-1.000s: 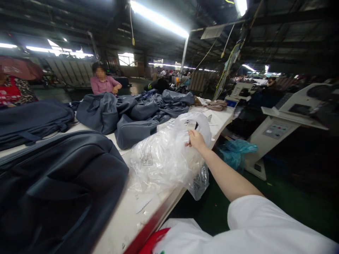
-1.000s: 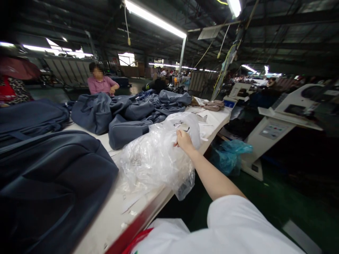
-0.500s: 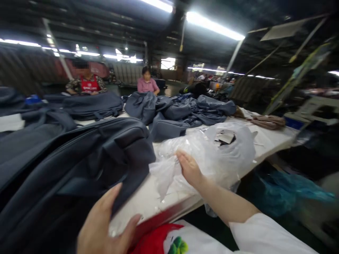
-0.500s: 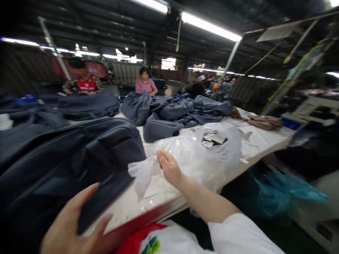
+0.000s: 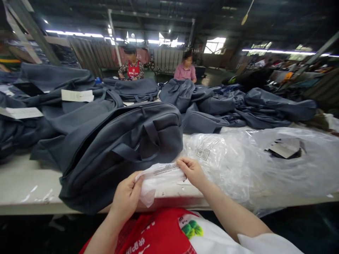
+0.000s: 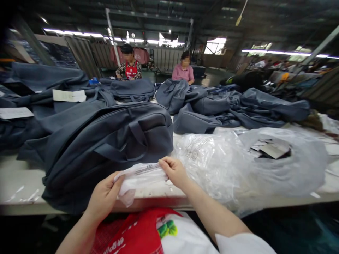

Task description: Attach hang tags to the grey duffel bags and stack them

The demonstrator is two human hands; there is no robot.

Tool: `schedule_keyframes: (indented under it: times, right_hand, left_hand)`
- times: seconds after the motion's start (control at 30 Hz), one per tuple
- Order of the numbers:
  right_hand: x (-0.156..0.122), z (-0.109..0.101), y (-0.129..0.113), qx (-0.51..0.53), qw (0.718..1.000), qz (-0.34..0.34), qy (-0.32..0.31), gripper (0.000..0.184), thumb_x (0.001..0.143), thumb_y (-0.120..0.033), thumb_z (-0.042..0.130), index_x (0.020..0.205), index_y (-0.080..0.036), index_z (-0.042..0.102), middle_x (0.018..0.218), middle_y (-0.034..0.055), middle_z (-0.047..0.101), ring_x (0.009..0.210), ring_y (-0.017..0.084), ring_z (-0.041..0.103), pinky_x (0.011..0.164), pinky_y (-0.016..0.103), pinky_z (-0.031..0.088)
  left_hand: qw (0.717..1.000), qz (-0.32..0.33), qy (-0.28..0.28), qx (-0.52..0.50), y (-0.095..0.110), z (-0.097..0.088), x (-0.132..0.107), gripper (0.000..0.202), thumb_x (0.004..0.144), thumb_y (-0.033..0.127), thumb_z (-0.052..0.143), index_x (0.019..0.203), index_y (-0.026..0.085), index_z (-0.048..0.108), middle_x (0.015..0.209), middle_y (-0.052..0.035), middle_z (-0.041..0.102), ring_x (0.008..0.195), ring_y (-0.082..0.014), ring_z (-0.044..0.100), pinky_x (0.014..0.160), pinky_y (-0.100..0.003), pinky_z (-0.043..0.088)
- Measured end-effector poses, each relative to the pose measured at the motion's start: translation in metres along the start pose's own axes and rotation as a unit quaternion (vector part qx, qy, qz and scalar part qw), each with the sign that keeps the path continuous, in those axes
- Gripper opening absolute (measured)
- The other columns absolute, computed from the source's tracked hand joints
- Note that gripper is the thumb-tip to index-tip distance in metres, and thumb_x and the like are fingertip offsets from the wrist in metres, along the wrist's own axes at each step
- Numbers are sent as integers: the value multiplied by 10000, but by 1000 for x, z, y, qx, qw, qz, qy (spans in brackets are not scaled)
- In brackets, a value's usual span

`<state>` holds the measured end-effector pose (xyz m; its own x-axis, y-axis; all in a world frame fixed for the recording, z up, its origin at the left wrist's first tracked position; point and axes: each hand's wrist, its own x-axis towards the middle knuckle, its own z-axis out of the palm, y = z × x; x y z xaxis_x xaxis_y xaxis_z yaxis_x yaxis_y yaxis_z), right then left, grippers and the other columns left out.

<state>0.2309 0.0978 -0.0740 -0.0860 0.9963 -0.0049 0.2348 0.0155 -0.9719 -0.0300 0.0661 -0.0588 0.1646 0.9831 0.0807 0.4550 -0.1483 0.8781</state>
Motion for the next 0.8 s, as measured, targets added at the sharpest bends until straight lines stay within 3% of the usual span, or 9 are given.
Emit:
schedule_keyframes:
  times: [0.13, 0.2, 0.3, 0.47, 0.53, 0.6, 0.7, 0.73, 0.8]
  right_hand:
    - [-6, -2, 3, 77, 984, 72, -145, 438, 724, -486, 717, 1030, -193, 607, 651, -54, 522, 475, 78, 470, 378, 180, 429]
    - [-9, -4, 3, 62, 982, 72, -166, 401, 722, -476, 731, 976, -187, 619, 613, -64, 503, 442, 64, 444, 350, 163, 408]
    - [-11, -4, 5, 42, 986, 85, -134, 433, 801, -590, 616, 691, -176, 550, 483, -70, 418, 362, 55, 383, 291, 155, 328]
    - [-3, 2, 14, 175, 974, 141, -18, 571, 781, -735, 554, 631, -188, 489, 373, -71, 390, 283, 49, 291, 265, 165, 207]
    - [1, 3, 17, 231, 961, 151, 13, 575, 764, -726, 590, 606, -187, 469, 367, -73, 369, 283, 40, 264, 273, 166, 188]
    - [2, 1, 17, 265, 953, 146, 32, 556, 754, -698, 628, 618, -180, 480, 403, -62, 407, 308, 40, 299, 291, 165, 215]
    - [-4, -3, 14, 268, 953, 138, -24, 505, 647, -603, 780, 733, -159, 555, 519, -30, 533, 369, 50, 411, 337, 164, 293]
    - [-6, -4, 12, 261, 953, 139, -64, 504, 602, -555, 827, 766, -157, 566, 551, -21, 562, 382, 57, 444, 347, 165, 306]
    - [-10, -6, 8, 252, 948, 134, -140, 488, 578, -485, 862, 762, -169, 539, 566, -17, 578, 393, 77, 493, 362, 173, 327]
  left_hand:
    - [999, -35, 28, -7, 3, -1, 5, 453, 940, 562, 432, 864, 185, 671, 729, -8, 651, 694, -188, 590, 641, -263, 427]
    - [997, -63, 34, 2, 1, 0, 8, 527, 917, 624, 427, 716, 179, 625, 628, -3, 589, 620, -177, 534, 578, -265, 383]
    - [994, -105, 32, -3, -3, 5, 12, 628, 874, 709, 413, 560, 176, 521, 539, -1, 496, 558, -155, 456, 520, -262, 320]
    - [988, -148, -15, -45, 0, 10, 8, 637, 724, 786, 558, 562, 170, 568, 459, 27, 428, 453, -122, 372, 444, -250, 268]
    - [992, -114, 52, -5, 7, 2, 6, 555, 761, 715, 597, 686, 167, 647, 494, 16, 518, 456, -140, 450, 462, -259, 350]
    - [968, 0, 225, 108, 15, -16, 8, 413, 834, 572, 626, 885, 166, 678, 696, -33, 669, 624, -187, 609, 641, -299, 496]
    - [835, 140, 432, 312, 24, -56, 26, 612, 795, 496, 719, 1254, 126, 554, 1276, -176, 608, 1203, -324, 556, 1078, -468, 402]
    - [813, 130, 436, 364, 26, -69, 35, 764, 755, 533, 746, 1328, 98, 486, 1367, -218, 530, 1291, -367, 479, 1112, -509, 359]
    - [830, 41, 349, 433, 27, -85, 49, 859, 736, 603, 727, 1357, 82, 441, 1306, -245, 564, 1223, -407, 529, 1020, -524, 440]
